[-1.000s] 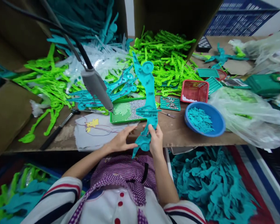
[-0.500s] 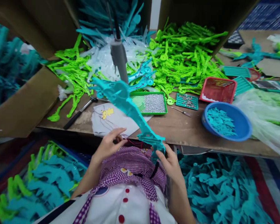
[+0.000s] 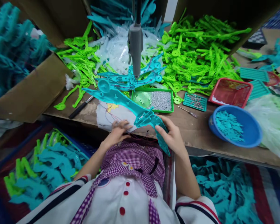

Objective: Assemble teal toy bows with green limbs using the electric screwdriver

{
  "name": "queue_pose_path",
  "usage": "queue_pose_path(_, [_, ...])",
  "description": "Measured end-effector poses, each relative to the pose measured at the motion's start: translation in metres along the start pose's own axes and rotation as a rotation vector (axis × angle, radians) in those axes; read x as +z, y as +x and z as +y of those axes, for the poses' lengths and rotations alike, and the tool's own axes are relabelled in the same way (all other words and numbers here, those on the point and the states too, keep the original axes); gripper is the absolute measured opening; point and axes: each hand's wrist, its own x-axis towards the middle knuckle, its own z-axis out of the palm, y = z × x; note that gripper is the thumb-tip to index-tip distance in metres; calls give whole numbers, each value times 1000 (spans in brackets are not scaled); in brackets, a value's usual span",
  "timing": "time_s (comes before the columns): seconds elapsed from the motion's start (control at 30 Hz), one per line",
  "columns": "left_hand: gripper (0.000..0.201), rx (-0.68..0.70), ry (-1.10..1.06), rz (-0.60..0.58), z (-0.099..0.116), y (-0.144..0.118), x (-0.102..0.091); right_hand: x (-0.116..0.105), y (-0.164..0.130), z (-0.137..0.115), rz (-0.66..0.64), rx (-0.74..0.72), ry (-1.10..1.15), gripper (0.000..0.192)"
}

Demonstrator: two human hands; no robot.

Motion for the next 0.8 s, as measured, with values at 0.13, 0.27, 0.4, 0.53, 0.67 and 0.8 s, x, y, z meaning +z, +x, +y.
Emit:
queue_pose_path(0.13, [6, 114, 44, 189, 8, -6, -6, -17, 3, 2, 8, 66, 45, 43])
queue_pose_path(0.27, [5, 198, 26, 391, 14, -40, -49, -35, 5, 17, -52, 86, -45, 45])
queue_pose_path(0.4, [9, 149, 45, 456, 39, -67, -85, -18, 32, 49, -308, 92, -135, 51])
queue_pose_path(0.53, [9, 97, -58, 427, 64, -64, -81, 10, 67, 72, -413, -12, -359, 45])
queue_pose_path(0.67, [10, -9, -194, 524, 76, -51, -54, 18, 52, 53, -176, -226, -593, 45])
queue_pose_path(0.8, [14, -235, -404, 578, 84, -48, -38, 37, 2, 23, -246, -449, -490, 61])
